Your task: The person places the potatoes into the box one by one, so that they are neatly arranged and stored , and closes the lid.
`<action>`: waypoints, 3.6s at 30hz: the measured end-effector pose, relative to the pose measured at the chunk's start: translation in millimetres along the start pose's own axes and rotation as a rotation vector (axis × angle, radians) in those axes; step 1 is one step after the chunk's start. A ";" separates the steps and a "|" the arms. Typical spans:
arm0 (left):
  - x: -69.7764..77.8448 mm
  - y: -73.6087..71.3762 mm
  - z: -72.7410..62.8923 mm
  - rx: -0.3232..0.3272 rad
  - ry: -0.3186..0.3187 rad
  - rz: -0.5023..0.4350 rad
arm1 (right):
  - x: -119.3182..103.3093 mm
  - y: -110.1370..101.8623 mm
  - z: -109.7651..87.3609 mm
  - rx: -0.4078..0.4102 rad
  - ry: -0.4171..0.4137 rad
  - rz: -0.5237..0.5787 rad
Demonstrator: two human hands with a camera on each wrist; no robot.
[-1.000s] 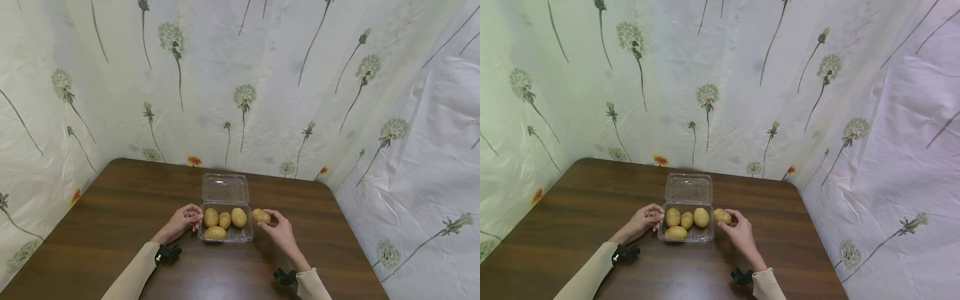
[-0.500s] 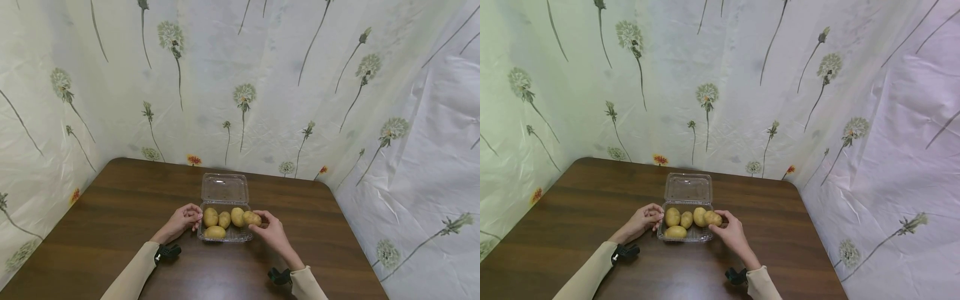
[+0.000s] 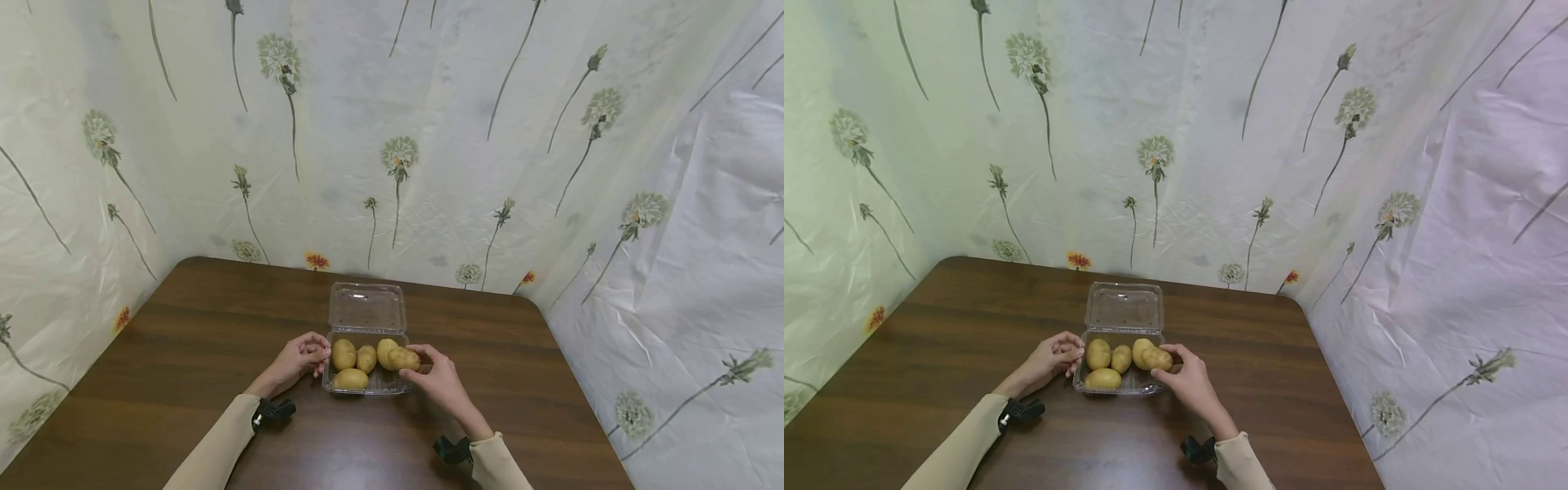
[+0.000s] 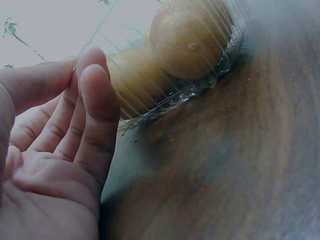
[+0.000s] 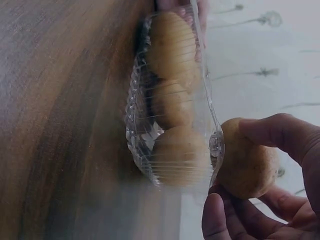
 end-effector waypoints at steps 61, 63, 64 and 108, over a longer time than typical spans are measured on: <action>4.9 0.8 -0.7 0.008 -0.002 -0.006 | -2.1 29.0 10.8 -0.345 -0.187 -0.361; 5.3 0.9 -0.9 0.007 -0.005 -0.004 | -2.3 29.4 10.4 -0.346 -0.199 -0.368; 5.5 1.0 -1.0 0.006 -0.007 -0.002 | -2.6 29.6 10.2 -0.343 -0.201 -0.367; 2.2 0.3 -0.4 0.008 -0.003 0.024 | -0.9 24.7 7.3 -0.278 -0.211 -0.254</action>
Point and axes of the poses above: each hand's wrist, its own z-axis towards the middle knuckle, its own y-axis out of the palm, x = y × z, the point moved 4 cm from there along z, towards the middle knuckle, and after that the axes turned 10 degrees about z, right-handed, at the moved point
